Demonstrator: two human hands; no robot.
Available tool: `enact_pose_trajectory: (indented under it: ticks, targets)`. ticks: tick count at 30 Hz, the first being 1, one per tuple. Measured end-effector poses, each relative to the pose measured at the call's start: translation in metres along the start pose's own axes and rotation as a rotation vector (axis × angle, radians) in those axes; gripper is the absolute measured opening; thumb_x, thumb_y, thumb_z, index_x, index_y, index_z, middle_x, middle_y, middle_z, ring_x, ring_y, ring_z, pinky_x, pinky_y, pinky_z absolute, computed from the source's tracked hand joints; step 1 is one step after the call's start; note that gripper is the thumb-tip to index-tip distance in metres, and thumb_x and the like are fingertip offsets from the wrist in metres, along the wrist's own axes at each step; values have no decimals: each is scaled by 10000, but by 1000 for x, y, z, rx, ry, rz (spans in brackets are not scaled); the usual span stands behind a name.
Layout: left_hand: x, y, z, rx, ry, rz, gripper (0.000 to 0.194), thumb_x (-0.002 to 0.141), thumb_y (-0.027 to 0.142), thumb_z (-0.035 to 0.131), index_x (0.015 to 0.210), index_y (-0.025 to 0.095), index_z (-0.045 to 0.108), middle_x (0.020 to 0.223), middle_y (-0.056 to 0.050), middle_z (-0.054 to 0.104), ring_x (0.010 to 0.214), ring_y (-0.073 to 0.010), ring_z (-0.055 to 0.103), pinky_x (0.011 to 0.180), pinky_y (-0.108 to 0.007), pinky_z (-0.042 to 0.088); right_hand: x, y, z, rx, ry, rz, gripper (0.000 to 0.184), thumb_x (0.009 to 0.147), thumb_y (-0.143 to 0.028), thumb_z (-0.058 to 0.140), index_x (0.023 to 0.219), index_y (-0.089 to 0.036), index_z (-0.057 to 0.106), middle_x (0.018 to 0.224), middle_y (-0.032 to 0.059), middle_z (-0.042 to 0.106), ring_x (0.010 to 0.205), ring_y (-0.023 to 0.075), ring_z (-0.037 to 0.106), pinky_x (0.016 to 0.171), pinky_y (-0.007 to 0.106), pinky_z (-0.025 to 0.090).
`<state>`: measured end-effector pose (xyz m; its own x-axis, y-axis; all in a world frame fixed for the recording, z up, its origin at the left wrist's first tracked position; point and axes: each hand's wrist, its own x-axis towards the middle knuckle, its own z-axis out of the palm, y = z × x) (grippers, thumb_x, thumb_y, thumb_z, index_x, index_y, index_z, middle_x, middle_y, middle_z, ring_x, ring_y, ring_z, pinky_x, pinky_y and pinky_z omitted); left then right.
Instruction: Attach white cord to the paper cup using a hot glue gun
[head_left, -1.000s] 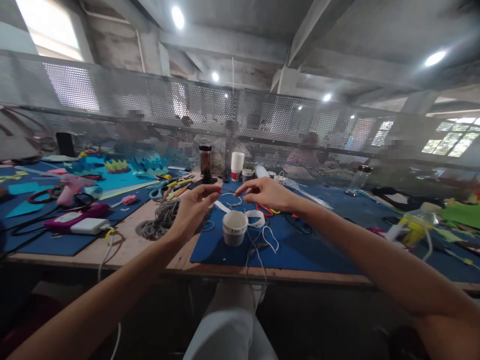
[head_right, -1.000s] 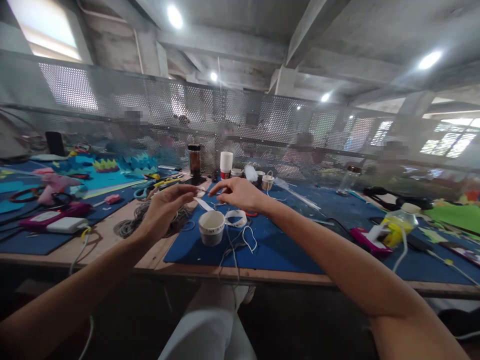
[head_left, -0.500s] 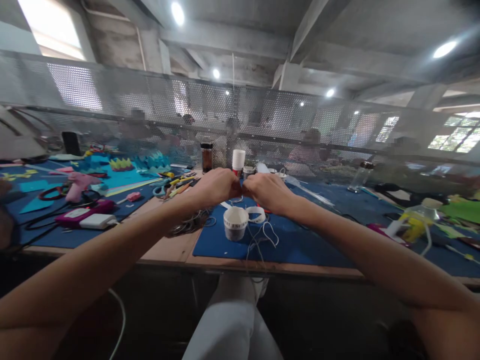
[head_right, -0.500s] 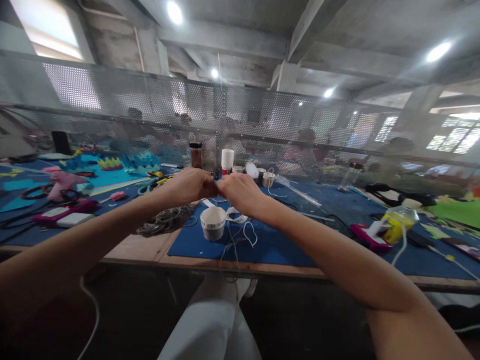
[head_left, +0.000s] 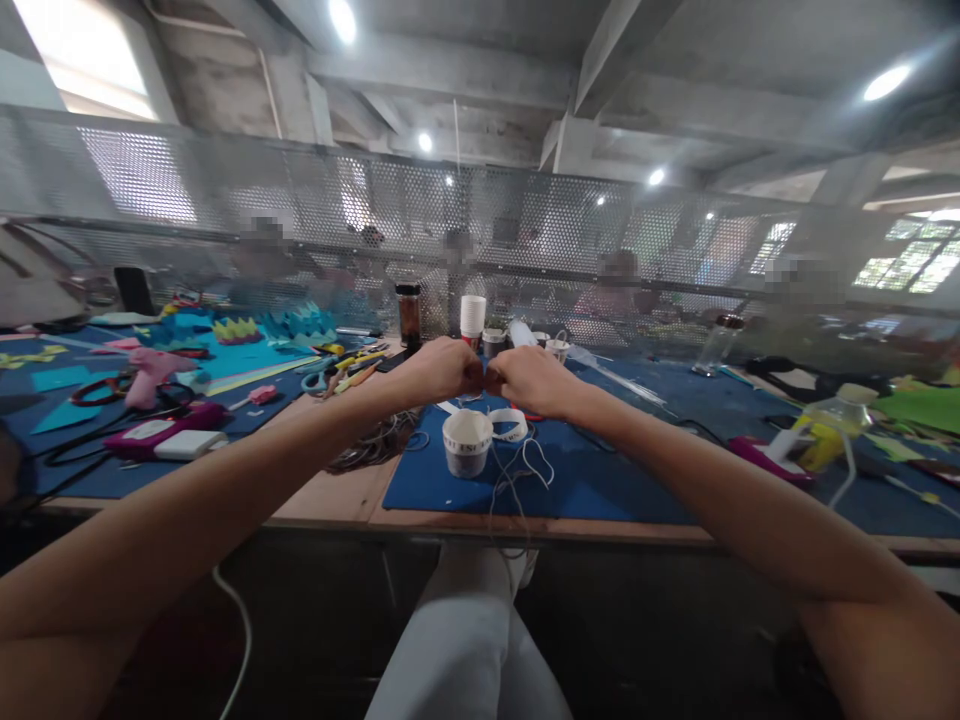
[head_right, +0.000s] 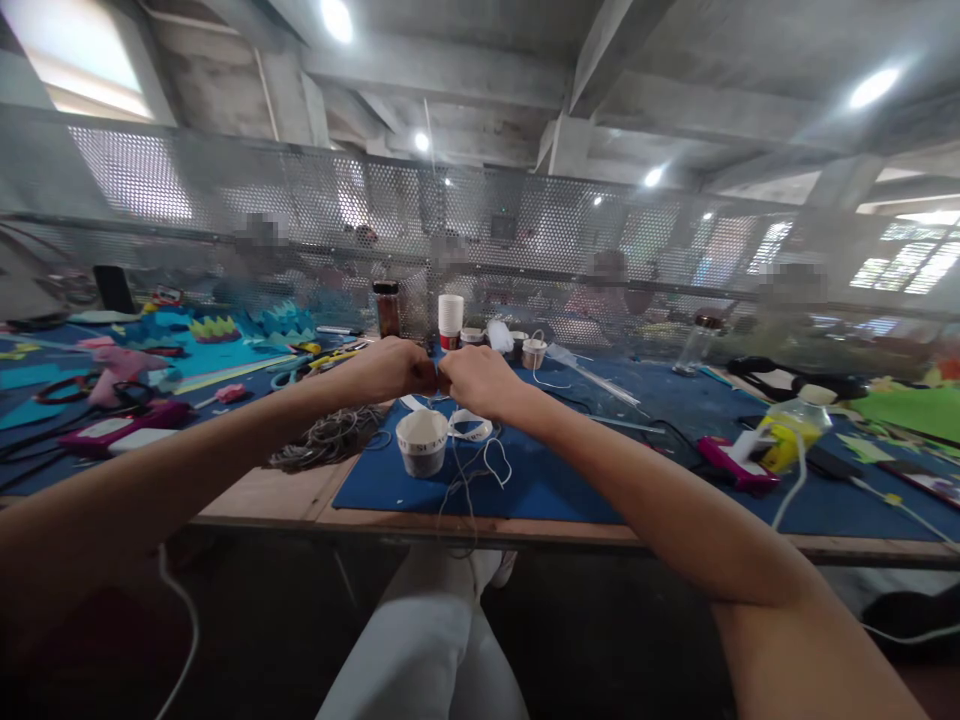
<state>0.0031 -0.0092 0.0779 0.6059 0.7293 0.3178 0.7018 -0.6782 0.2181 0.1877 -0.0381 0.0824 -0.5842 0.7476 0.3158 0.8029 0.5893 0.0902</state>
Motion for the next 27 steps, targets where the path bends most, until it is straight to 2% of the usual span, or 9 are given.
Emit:
enact_pose_trajectory:
  ticks: [7,17,22,27]
  targets:
    - [3,-5,2,-121,4,-42,97,663,250,703,710,208,776,658,-6,722,655,-161,621,578,-223,357,9,12,12,133,5,14,195,778,-164,604,856,-208,777,836,76,743,777,225,644,638,311,384]
    - [3,-17,8,-265,29,-112,134,666,250,679,736,193,778,651,-15,719,639,-167,626,571,-227,397,12,20,23,427,68,63,194,760,-210,616,866,-166,772,811,62,737,762,193,650,677,296,438]
    - [-1,-18,12,-318,12,-109,143,680,258,669,735,176,771,655,-35,717,647,-180,639,584,-242,430,11,20,24,423,23,64,177,761,-222,618,834,-157,766,806,77,736,758,204,653,669,301,443]
    - [-2,-22,15,-357,40,-142,167,679,273,680,761,162,774,674,-46,724,660,-186,640,584,-250,440,8,18,29,530,47,128,181,795,-240,595,851,-148,740,707,65,710,687,173,640,648,284,443]
